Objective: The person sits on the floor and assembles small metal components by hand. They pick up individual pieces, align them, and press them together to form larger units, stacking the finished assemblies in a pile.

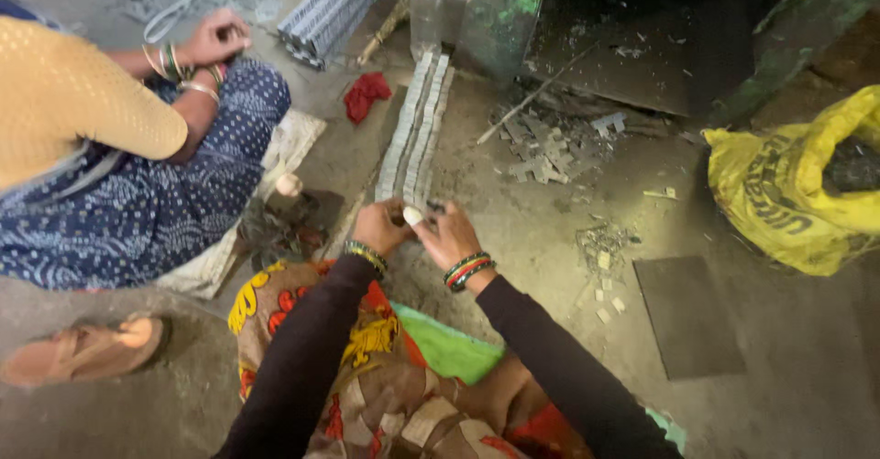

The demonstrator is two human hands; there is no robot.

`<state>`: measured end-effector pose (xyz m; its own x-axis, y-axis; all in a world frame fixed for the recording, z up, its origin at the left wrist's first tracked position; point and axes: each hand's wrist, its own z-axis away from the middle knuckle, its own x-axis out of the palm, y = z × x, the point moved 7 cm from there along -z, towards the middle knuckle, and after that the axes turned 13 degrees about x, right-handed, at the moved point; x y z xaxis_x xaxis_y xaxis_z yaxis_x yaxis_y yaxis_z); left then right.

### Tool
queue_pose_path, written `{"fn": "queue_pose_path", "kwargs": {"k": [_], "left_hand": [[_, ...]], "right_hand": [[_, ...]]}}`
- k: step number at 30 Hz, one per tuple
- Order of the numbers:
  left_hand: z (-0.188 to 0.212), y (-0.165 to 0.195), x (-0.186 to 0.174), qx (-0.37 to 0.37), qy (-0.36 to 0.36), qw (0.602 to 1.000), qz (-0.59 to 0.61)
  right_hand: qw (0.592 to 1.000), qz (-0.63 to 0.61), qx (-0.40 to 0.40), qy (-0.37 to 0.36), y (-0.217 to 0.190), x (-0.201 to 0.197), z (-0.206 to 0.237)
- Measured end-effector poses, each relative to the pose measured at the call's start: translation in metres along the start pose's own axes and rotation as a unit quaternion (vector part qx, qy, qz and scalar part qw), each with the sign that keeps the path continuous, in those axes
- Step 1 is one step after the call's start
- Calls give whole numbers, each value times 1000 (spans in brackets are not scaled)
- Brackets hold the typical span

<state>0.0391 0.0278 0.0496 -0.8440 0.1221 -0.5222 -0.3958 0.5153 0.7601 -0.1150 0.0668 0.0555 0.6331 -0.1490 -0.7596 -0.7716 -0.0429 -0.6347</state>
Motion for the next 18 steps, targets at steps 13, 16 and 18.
{"fn": "queue_pose_path", "kwargs": {"k": [13, 16, 18], "left_hand": [[-21, 133, -28, 103, 86, 988, -74], [-37, 160, -31, 96, 47, 993, 48], [-51, 191, -34, 184, 24, 983, -1]], "right_hand": [[992, -78, 63, 74, -22, -101, 21], [965, -244, 21, 97, -29, -136, 22], [950, -285, 97, 80, -13, -154, 21]]}}
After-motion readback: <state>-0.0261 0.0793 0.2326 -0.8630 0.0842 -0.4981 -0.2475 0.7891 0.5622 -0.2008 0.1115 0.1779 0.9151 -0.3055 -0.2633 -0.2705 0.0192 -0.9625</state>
